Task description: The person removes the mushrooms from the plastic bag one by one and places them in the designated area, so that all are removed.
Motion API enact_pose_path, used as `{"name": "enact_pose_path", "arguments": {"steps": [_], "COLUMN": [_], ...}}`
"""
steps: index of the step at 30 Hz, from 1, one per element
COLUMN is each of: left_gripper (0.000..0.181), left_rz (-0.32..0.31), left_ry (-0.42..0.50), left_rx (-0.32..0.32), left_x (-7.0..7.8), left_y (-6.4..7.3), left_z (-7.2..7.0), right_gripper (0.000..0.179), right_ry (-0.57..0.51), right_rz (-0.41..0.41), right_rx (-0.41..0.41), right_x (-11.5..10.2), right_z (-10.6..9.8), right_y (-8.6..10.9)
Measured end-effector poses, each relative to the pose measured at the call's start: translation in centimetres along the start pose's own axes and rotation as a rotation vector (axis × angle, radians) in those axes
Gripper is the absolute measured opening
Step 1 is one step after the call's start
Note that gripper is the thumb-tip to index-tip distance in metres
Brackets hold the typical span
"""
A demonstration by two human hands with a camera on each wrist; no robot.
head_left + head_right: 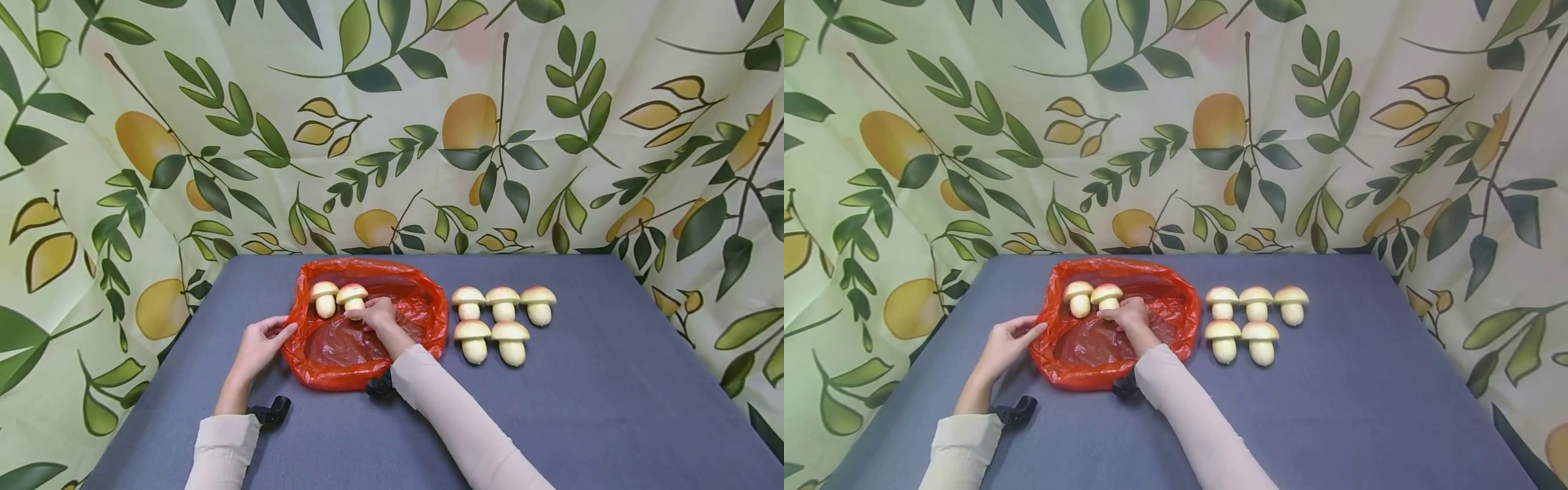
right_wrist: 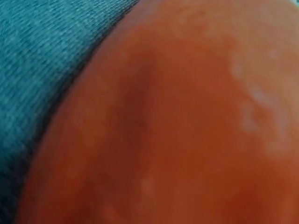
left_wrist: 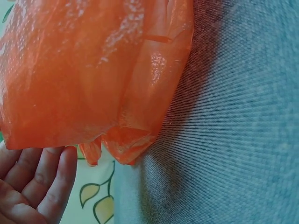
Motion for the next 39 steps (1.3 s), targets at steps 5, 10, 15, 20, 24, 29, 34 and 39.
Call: {"name": "enact_pose_path", "arguments": {"steps": [5, 10, 15, 20, 24, 29, 34, 39], "left_gripper": [0.035, 0.035, 0.035, 0.035, 0.036, 0.037, 0.035, 0.035], "left_rz": [-0.008, -0.002, 0.004, -0.001, -0.002, -0.009, -0.004, -0.003], "left_ry": [-0.005, -0.018, -0.017, -0.014, -0.002, 0.003, -0.008, -0.009], "left_rx": [-0.003, -0.006, -0.005, -0.003, -0.006, -0.009, -0.004, 0.000], "left_x": [0.01, -0.04, 0.03, 0.10, 0.08, -0.02, 0.03, 0.10], "left_y": [0.00, -0.03, -0.04, 0.05, 0.03, 0.04, 0.01, 0.06], "left_z": [-0.05, -0.08, -0.12, -0.15, -0.11, -0.15, -0.24, -0.34], "right_gripper": [0.041, 0.039, 0.038, 0.038, 0.037, 0.037, 0.037, 0.038], "right_ry": [0.024, 0.000, -0.046, -0.057, -0.066, -0.079, -0.086, -0.068], "right_rz": [0.004, 0.006, 0.008, 0.007, -0.012, -0.026, -0.032, -0.027], "right_rx": [0.008, 0.000, -0.021, -0.040, -0.058, -0.094, -0.118, -0.131], "right_x": [-0.11, -0.03, 0.23, 0.41, 0.46, 0.48, 0.40, 0.32], "right_z": [0.10, 0.04, -0.02, -0.16, -0.19, -0.19, -0.22, -0.28], "right_y": [-0.12, -0.16, -0.17, 0.13, 0.32, 0.46, 0.53, 0.60]}}
Point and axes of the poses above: each hand's wrist, its own y-axis away from the middle knuckle, its own z-axis out of the palm, x = y × z, the point moved 7 cm from there along -y, towards the middle knuckle, and after that the axes turned 15 degrees about z, right-handed, at the moved point
